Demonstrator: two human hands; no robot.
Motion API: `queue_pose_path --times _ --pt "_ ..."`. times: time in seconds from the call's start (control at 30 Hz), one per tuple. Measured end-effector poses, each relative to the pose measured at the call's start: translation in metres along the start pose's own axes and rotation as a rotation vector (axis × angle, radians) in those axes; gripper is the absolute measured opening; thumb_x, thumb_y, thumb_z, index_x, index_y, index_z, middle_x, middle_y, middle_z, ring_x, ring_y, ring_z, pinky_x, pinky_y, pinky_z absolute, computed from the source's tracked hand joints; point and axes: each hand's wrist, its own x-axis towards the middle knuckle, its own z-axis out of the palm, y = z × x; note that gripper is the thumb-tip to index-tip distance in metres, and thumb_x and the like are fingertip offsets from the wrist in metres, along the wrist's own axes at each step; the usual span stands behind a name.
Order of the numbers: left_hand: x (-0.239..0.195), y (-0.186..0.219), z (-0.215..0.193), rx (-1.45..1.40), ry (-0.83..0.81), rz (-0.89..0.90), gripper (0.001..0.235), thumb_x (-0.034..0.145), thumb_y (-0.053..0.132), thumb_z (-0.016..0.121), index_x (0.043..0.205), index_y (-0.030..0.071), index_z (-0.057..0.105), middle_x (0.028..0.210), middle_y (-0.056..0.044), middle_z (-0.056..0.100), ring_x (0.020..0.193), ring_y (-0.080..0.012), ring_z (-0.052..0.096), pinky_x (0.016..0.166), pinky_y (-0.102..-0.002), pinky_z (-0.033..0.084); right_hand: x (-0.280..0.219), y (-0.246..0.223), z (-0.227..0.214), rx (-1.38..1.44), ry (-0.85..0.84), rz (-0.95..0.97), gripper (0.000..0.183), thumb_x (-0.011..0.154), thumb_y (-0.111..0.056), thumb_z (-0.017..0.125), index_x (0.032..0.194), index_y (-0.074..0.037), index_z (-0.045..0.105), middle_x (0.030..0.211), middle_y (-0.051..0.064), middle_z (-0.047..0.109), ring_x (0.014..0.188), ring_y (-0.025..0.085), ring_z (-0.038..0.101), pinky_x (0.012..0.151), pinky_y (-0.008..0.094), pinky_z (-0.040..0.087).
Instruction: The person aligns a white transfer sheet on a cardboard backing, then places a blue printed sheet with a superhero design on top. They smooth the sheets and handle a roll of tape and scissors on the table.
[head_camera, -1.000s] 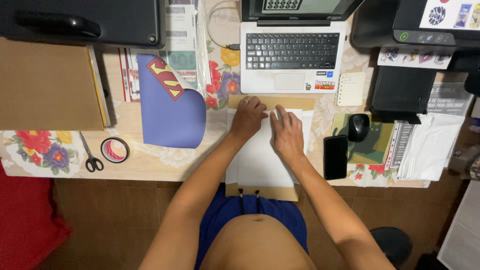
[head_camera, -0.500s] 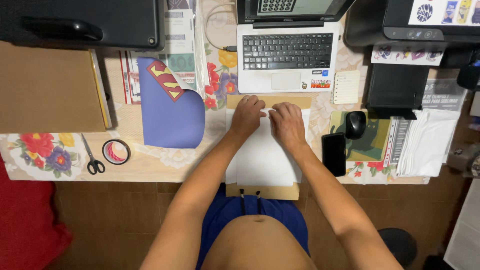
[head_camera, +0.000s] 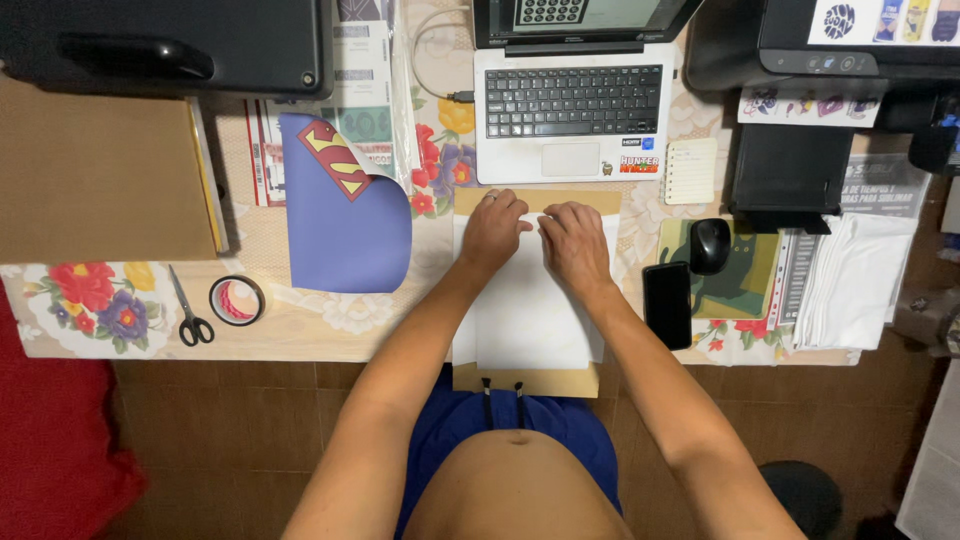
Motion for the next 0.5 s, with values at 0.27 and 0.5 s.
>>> queue_pose_path --times 0.27,0.5 --pt "-0.002 -0.001 0.004 -0.005 -0.017 -0.004 0.027 0.1 0.037 0.078 0.107 0.011 0.075 0.095 -0.005 0.059 0.092 -0.0258 0.063 0.09 -0.039 0.054 -0.004 0.002 0.004 -0.016 -0.022 0.021 0.015 0.101 -0.021 0.083 0.115 -0.024 0.084 0.121 0.001 0.073 0.125 0.029 0.068 0.112 0.049 0.051" --pt "-0.003 -0.003 0.007 0.034 -0.054 -0.021 0.029 0.101 0.04 0.075 0.108 0.012 0.073 0.099 -0.007 0.06 0.099 -0.0308 0.064 0.094 -0.043 0.055 -0.008 0.008 0.013 -0.047 -0.054 0.027 0.015 0.106 -0.026 0.077 0.116 -0.033 0.085 0.123 -0.001 0.072 0.127 0.026 0.067 0.114 0.047 0.05"
